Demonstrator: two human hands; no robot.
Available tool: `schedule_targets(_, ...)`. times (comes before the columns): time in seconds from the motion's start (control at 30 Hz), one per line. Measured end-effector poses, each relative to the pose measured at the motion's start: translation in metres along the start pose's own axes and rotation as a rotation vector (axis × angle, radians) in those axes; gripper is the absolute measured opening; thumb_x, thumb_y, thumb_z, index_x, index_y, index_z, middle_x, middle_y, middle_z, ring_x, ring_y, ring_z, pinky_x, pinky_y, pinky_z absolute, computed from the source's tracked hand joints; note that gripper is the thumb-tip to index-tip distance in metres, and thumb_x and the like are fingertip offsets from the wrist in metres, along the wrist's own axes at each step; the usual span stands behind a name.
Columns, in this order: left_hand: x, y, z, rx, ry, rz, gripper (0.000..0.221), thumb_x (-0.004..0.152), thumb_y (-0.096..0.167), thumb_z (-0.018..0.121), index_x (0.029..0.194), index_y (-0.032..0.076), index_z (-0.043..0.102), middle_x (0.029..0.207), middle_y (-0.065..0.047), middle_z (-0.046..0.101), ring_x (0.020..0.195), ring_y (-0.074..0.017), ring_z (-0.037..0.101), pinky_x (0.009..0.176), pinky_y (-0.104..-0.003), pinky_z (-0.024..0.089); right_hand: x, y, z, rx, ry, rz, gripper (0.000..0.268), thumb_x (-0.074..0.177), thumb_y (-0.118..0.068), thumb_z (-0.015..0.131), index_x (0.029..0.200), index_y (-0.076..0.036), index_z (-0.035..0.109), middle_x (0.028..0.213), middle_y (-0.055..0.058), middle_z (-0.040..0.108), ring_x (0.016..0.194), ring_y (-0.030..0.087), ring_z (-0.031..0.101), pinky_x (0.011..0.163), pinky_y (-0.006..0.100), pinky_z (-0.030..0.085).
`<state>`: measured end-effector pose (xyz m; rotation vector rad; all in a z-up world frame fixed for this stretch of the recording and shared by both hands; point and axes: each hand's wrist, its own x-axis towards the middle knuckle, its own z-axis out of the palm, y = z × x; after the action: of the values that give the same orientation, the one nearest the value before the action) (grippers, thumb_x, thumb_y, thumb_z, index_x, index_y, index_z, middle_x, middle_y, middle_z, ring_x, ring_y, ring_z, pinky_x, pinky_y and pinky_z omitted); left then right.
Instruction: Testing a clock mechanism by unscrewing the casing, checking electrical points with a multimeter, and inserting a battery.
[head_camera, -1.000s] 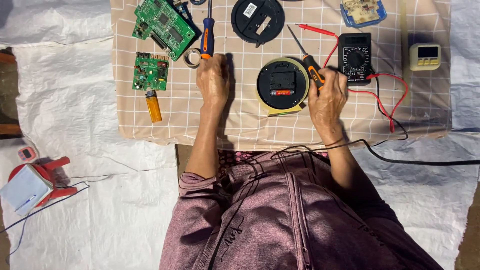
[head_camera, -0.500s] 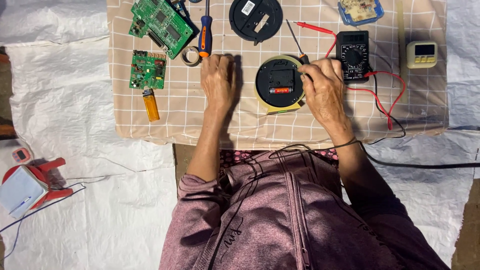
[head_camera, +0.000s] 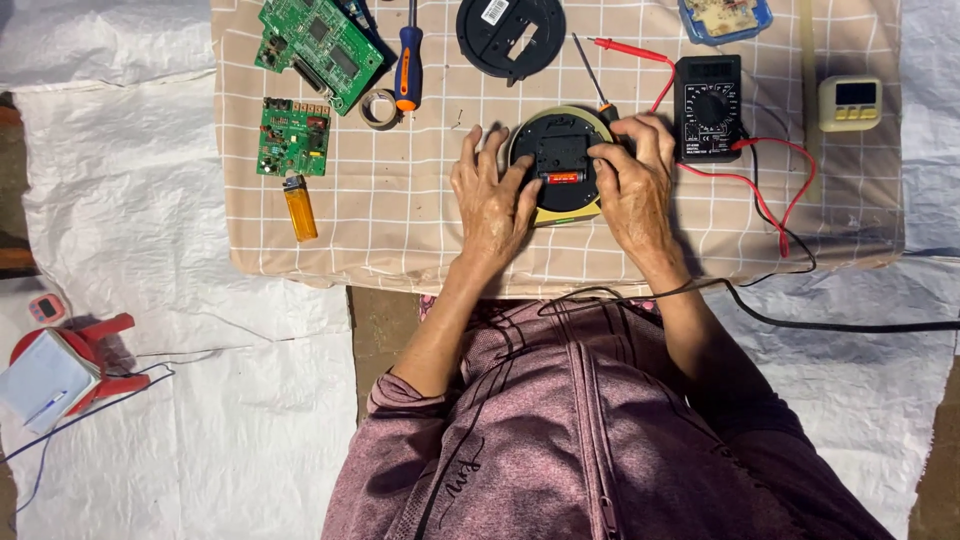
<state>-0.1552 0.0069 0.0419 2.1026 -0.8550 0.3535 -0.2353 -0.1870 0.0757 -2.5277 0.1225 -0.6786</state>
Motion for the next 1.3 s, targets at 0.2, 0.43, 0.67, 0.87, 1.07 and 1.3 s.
schedule_targets(0.2, -0.010, -0.002, 0.014, -0.026, 0.001, -0.017, 0.028, 0.105, 0.029, 0.059, 0.121, 0.010, 0.070, 0.149, -0.015, 0.047, 0.149, -0.0444, 0.027, 0.113, -0.052, 0.026, -0.005, -0.006, 0.004, 0.105, 0.030, 0.019, 0.015, 0.101, 0.004, 0.063, 0.112, -0.001, 0.071, 0.128, 0.014, 0.055, 0.137, 0.039, 0.041, 0.113, 0.050, 0.037)
schedule_targets(0.43, -0.010, -0.004, 0.014, -0.026, -0.007, -0.033, 0.027, 0.103, 0.028, 0.061, 0.122, 0.011, 0.070, 0.149, -0.014, 0.047, 0.150, -0.0433, 0.028, 0.114, -0.051, 0.027, -0.008, -0.004, 0.005, 0.138, 0.049, 0.013, 0.017, 0.102, 0.002, 0.062, 0.115, -0.001, 0.070, 0.128, 0.014, 0.055, 0.135, 0.039, 0.042, 0.113, 0.050, 0.038)
schedule_targets(0.67, -0.005, -0.006, 0.002, -0.168, -0.083, -0.138, 0.042, 0.096, 0.038, 0.072, 0.131, 0.014, 0.065, 0.150, -0.014, 0.044, 0.147, -0.0416, 0.032, 0.117, -0.053, 0.028, 0.001, 0.015, 0.002, 0.050, -0.074, -0.025, 0.038, 0.095, -0.002, 0.073, 0.132, -0.008, 0.065, 0.133, 0.012, 0.050, 0.139, 0.039, 0.038, 0.116, 0.054, 0.034)
schedule_targets(0.87, 0.004, -0.003, -0.007, -0.189, -0.316, -0.156, 0.119, 0.069, 0.061, 0.091, 0.161, 0.014, 0.031, 0.158, -0.024, 0.035, 0.149, -0.0441, 0.032, 0.122, -0.057, 0.022, 0.016, 0.010, -0.010, -0.019, -0.211, -0.140, 0.045, 0.093, -0.006, 0.077, 0.136, -0.011, 0.064, 0.135, 0.014, 0.050, 0.142, 0.040, 0.035, 0.114, 0.055, 0.030)
schedule_targets(1.07, 0.010, -0.005, -0.004, -0.145, -0.428, -0.125, 0.141, 0.061, 0.051, 0.101, 0.166, 0.014, 0.015, 0.161, -0.024, 0.032, 0.149, -0.0394, 0.033, 0.122, -0.053, 0.019, 0.024, 0.014, -0.015, -0.108, -0.247, -0.230, 0.042, 0.093, -0.012, 0.077, 0.134, -0.011, 0.065, 0.135, 0.013, 0.053, 0.141, 0.037, 0.038, 0.108, 0.052, 0.034)
schedule_targets(1.3, 0.004, -0.003, -0.004, -0.197, -0.355, -0.150, 0.139, 0.063, 0.049, 0.101, 0.164, 0.007, 0.015, 0.154, -0.024, 0.043, 0.142, -0.0373, 0.039, 0.123, -0.055, 0.016, 0.003, 0.035, 0.004, 0.033, -0.135, 0.116, 0.036, 0.106, -0.016, 0.068, 0.140, -0.007, 0.058, 0.108, 0.014, 0.060, 0.101, 0.037, 0.067, 0.081, 0.047, 0.056)
